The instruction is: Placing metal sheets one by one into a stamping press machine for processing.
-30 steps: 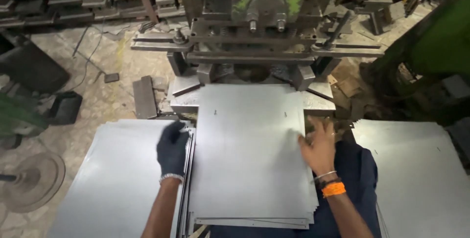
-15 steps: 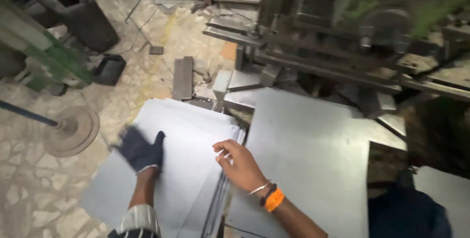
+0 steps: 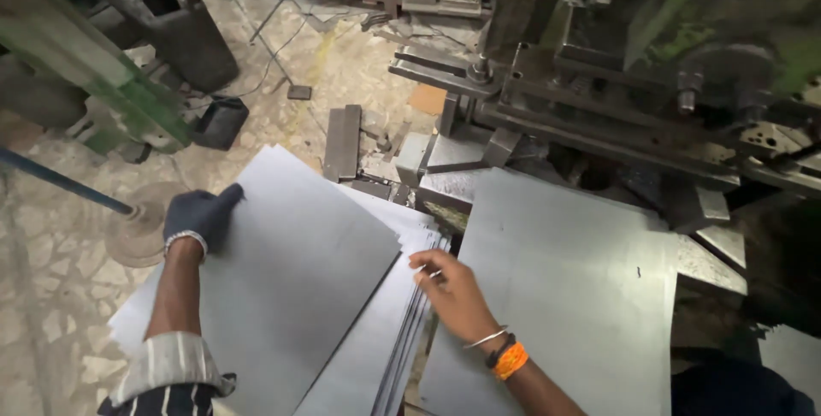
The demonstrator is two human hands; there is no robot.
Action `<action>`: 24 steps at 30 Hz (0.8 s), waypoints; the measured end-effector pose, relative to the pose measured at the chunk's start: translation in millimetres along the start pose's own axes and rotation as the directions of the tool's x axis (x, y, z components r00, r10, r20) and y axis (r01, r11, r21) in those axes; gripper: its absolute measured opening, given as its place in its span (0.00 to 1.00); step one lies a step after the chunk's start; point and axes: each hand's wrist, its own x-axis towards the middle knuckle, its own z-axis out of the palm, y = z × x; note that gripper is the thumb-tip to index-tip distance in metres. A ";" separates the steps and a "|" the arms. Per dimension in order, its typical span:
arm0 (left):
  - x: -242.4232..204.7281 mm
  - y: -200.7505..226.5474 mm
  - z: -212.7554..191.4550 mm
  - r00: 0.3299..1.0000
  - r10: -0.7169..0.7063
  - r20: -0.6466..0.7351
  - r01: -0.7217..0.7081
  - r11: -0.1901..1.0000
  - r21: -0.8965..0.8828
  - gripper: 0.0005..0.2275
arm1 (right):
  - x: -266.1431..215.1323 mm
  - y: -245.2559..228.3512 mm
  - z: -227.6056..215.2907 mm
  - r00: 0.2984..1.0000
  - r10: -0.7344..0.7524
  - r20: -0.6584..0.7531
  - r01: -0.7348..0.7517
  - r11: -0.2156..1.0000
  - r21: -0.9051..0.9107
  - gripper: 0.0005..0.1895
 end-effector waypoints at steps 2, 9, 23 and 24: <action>26.1 -13.3 15.9 0.999 0.051 0.017 -0.052 0.998 0.033 0.30 | -9.6 0.7 -7.7 0.994 0.036 -0.103 -0.026 0.995 0.095 0.15; -65.6 97.5 61.6 0.942 -0.053 0.332 0.166 0.933 -0.321 0.29 | -57.5 22.9 -57.0 0.976 0.202 -0.080 -0.125 0.823 0.555 0.36; -215.2 176.1 192.6 0.586 0.408 0.700 0.380 0.624 -0.683 0.28 | -109.8 54.1 -264.3 0.693 0.372 -0.618 -0.134 0.908 0.397 0.27; -213.9 179.2 203.5 0.610 0.408 0.679 0.324 0.654 -0.684 0.31 | -106.3 54.8 -271.3 0.708 0.374 -0.599 -0.161 0.911 0.379 0.27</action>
